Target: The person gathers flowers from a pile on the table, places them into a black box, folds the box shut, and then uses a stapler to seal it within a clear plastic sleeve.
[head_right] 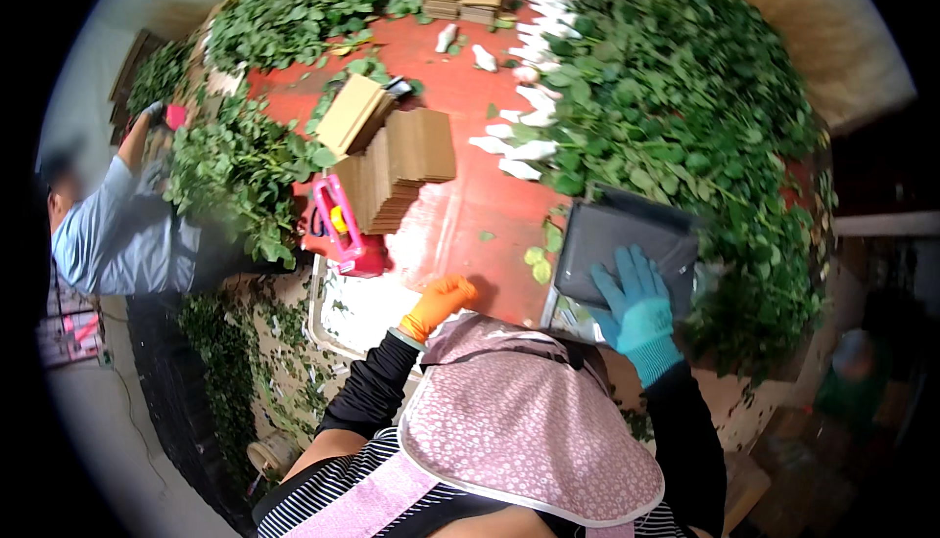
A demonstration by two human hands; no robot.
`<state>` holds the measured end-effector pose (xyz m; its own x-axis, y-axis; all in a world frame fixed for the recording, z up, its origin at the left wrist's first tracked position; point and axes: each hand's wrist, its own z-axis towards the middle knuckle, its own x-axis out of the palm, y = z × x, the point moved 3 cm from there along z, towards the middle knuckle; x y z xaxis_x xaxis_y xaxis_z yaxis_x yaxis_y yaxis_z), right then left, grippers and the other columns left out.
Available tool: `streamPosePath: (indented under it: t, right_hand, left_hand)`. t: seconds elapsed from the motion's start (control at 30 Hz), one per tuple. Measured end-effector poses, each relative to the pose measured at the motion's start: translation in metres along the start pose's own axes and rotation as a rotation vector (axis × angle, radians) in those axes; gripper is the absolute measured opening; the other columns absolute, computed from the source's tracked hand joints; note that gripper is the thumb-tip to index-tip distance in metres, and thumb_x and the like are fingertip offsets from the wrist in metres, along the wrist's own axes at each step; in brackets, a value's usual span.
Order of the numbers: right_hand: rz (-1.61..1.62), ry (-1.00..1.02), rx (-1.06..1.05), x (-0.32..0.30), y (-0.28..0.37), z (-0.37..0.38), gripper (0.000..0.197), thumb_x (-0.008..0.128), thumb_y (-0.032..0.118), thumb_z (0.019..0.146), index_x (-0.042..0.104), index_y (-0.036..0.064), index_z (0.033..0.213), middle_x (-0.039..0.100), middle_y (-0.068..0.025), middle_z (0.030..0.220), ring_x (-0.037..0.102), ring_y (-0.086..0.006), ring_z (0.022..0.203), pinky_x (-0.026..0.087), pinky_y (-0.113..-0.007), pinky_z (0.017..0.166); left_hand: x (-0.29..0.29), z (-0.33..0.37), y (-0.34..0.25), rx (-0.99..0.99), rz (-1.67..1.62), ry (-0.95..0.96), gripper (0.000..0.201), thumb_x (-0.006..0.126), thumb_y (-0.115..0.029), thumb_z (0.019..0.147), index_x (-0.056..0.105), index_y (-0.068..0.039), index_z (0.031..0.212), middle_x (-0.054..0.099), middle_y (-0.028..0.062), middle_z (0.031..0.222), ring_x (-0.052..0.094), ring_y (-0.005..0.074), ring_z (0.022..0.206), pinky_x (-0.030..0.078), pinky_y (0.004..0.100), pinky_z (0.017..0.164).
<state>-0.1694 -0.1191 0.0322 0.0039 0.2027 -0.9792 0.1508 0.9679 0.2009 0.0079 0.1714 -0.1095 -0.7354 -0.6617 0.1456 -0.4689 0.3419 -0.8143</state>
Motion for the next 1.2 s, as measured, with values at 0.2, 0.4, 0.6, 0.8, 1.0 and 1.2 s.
streamPosePath:
  t: [0.2,0.4,0.6,0.8,1.0,1.2]
  right_hand:
    - [-0.033,0.002,-0.071,0.004,0.003,0.007,0.065,0.075,0.033,0.078,0.058,0.0121,0.137,0.044,-0.0266,0.146,0.042,-0.0509,0.133,0.035,-0.06,0.11]
    - [-0.016,-0.037,-0.098,-0.003,0.005,0.005,0.065,0.077,0.034,0.079,0.057,0.0093,0.135,0.046,-0.0267,0.144,0.042,-0.0525,0.132,0.038,-0.06,0.108]
    - [-0.015,-0.084,-0.154,-0.004,0.004,0.005,0.063,0.076,0.032,0.08,0.056,0.0106,0.136,0.046,-0.0261,0.143,0.043,-0.0531,0.13,0.039,-0.06,0.106]
    - [-0.059,-0.108,-0.177,-0.001,0.004,0.006,0.066,0.077,0.03,0.076,0.056,0.0103,0.135,0.048,-0.0265,0.139,0.047,-0.0551,0.125,0.042,-0.061,0.101]
    - [-0.132,0.005,-0.104,0.003,0.001,0.008,0.071,0.079,0.026,0.071,0.056,0.0079,0.136,0.047,-0.0309,0.143,0.047,-0.0547,0.128,0.041,-0.06,0.102]
    - [-0.118,0.016,-0.089,-0.005,0.014,0.009,0.058,0.074,0.026,0.077,0.061,0.0058,0.13,0.048,-0.0306,0.142,0.047,-0.0543,0.13,0.039,-0.06,0.105]
  left_hand:
    - [0.014,0.004,0.053,0.205,0.127,-0.01,0.021,0.065,-0.023,0.094,0.068,-0.003,0.09,0.066,0.0053,0.082,0.063,0.0166,0.079,0.051,0.032,0.073]
    - [0.024,0.006,0.038,0.234,0.226,0.172,0.025,0.063,-0.028,0.096,0.069,-0.004,0.094,0.063,0.0083,0.078,0.06,0.016,0.077,0.049,0.0338,0.073]
    - [0.017,0.016,0.05,0.188,0.226,0.161,0.029,0.063,-0.033,0.096,0.067,-0.005,0.087,0.064,0.0087,0.078,0.062,0.0205,0.078,0.049,0.0356,0.074]
    - [0.017,0.026,0.041,0.203,0.305,0.209,0.035,0.061,-0.039,0.095,0.068,-0.006,0.086,0.067,0.01,0.079,0.064,0.024,0.079,0.049,0.0387,0.075]
    - [0.02,0.038,0.045,0.194,0.275,0.29,0.036,0.059,-0.039,0.095,0.069,-0.006,0.086,0.068,0.0123,0.083,0.065,0.0272,0.08,0.05,0.0398,0.074]
    - [0.015,0.037,0.042,0.202,0.283,0.262,0.035,0.059,-0.038,0.094,0.069,-0.004,0.089,0.068,0.0155,0.085,0.065,0.0316,0.083,0.05,0.0403,0.078]
